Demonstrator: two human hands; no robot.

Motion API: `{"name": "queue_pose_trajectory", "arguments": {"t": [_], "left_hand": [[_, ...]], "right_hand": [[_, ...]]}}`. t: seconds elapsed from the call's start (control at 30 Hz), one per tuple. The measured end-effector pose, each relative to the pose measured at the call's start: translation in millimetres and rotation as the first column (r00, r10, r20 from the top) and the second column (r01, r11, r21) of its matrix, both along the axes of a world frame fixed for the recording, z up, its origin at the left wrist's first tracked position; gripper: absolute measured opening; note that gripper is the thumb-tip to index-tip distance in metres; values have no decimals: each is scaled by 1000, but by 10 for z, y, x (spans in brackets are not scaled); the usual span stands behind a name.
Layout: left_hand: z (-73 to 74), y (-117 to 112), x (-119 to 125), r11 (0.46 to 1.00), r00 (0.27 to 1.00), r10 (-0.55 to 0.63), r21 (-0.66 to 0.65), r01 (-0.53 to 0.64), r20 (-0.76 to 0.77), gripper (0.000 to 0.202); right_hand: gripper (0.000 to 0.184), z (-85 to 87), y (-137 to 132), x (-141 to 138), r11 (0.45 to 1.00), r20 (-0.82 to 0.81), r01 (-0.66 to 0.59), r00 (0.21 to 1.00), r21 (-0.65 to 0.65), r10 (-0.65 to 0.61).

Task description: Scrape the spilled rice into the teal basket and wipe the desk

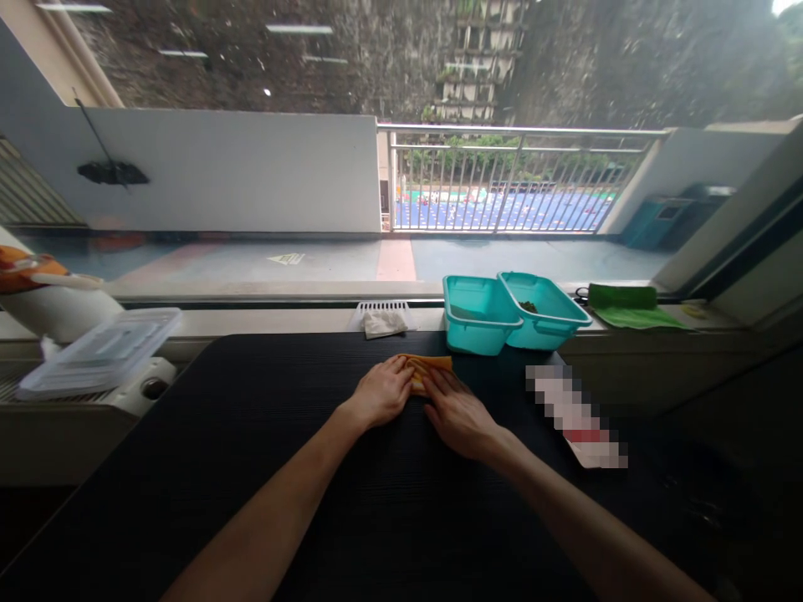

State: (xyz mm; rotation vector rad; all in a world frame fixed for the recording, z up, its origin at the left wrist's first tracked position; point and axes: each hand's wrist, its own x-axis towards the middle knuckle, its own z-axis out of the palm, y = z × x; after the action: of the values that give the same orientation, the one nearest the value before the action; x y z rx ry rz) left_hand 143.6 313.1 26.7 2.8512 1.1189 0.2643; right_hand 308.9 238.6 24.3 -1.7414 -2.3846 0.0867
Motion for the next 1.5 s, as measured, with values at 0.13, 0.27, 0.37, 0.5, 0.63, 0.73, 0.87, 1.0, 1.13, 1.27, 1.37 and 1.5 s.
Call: {"name": "queue_pose_trajectory", "arguments": {"t": [0.13,0.27,0.37,0.5,0.63,0.73,0.87,1.0,1.13,1.27,1.37,1.5], "left_hand": [[30,361,106,999,999,30,-18,-30,-17,33],[71,521,154,997,997,71,-32,-73,-43,33],[56,373,27,997,996,64,-48,-67,-67,33],[75,337,-40,994,994,82,-70,-88,-78,35],[194,418,51,986,987,123,-99,-133,-102,36],[271,43,-60,984,986,112,-128,-128,-125,36],[221,-1030,-442,982,988,63,-169,-87,-138,38],[108,-1570,-609,986,996,32,-158,-46,-86,44],[80,-1285,-496,984,989,137,-111,-143,-57,43],[70,-1500,-683,989,992,122,-75,-125,-43,43],[-1,-2006,-1007,1000,999,-28,-4,27,-22,42],[-75,-2194,-1134,995,999,-49,86,48,15,45]], "right_hand": [[43,37,426,-76,998,0,68,998,-11,-68],[38,67,613,-143,995,-2,96,995,-24,-96],[42,37,398,-134,998,-7,35,999,-47,-35],[42,64,406,-126,998,-8,28,1000,-59,-28],[35,192,611,-177,997,-2,60,998,-57,-61],[40,217,208,-218,997,0,5,1000,-73,-5],[50,60,-930,-246,993,-2,-45,999,-108,45],[52,-17,-1427,-321,991,-49,-72,997,-113,66],[47,99,-1080,-468,997,-66,22,997,-70,-26],[50,-12,-1335,-553,999,-62,14,998,-47,-17],[51,-243,-1879,-571,989,-67,-130,989,67,135],[53,-242,-1979,-715,989,-84,-130,987,72,136]]}}
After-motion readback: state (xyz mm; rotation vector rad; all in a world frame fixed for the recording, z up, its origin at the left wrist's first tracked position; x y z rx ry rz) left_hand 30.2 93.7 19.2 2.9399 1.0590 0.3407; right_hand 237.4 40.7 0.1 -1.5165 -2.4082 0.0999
